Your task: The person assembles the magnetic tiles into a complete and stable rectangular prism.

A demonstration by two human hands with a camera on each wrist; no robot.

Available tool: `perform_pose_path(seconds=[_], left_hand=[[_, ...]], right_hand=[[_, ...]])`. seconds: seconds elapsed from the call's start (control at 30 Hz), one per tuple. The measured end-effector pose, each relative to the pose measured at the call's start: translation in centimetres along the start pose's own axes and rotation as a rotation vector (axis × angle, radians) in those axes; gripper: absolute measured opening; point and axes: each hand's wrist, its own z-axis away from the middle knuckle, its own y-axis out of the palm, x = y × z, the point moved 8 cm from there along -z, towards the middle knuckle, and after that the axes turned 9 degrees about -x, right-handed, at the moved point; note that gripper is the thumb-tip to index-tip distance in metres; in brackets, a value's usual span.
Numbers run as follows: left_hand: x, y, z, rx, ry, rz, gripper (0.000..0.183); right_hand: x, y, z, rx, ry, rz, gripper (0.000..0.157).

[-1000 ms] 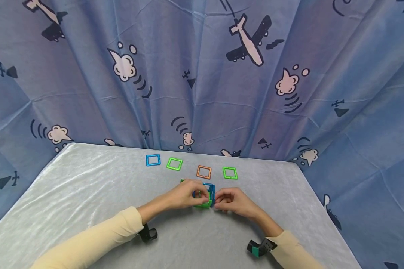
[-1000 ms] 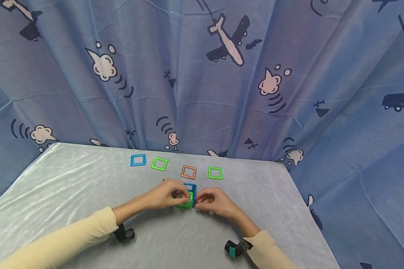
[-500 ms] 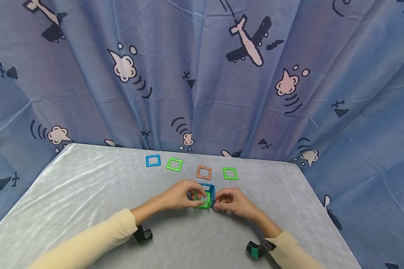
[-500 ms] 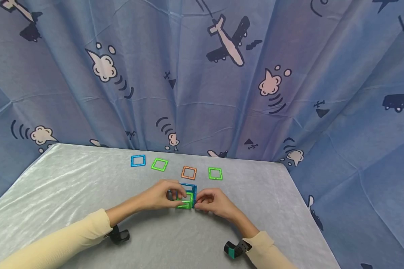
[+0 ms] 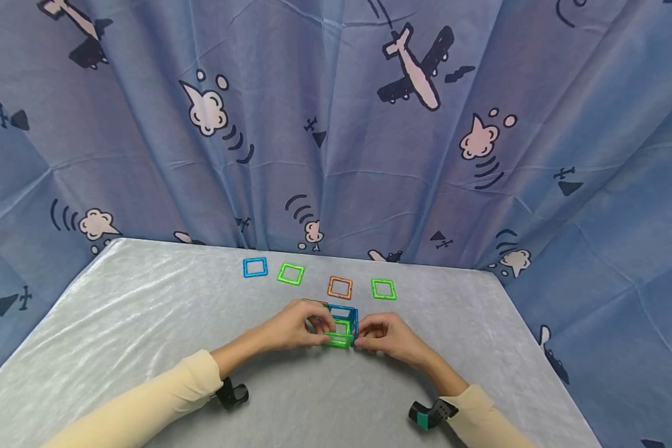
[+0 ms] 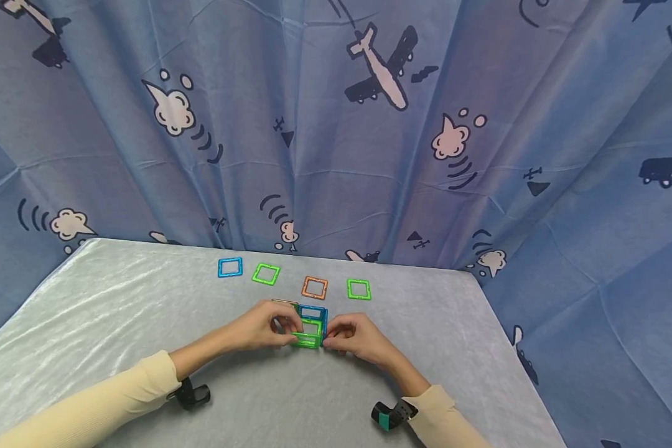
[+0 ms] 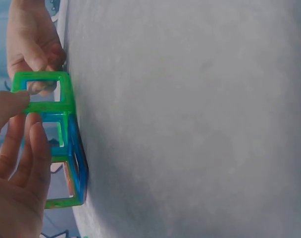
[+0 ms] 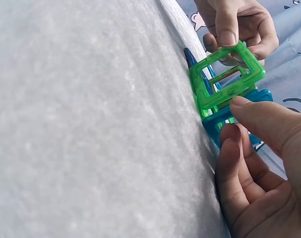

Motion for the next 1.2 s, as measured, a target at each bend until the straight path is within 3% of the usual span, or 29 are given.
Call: perform_pose_path(seconds=[0.43,1.2], left_hand=[[-0.21,-0.05,-0.17,-0.052,0.006,-0.004,0.017],[-0.13,0.19,-0.48,-0.058,-0.022,-0.01,0.019]], right_hand=[[-0.12,0.08,0.03,0.012,0.005,-0.023,0.013],[0.06,0.05,0.05,0.022,-0.011,-0.032,0.014]])
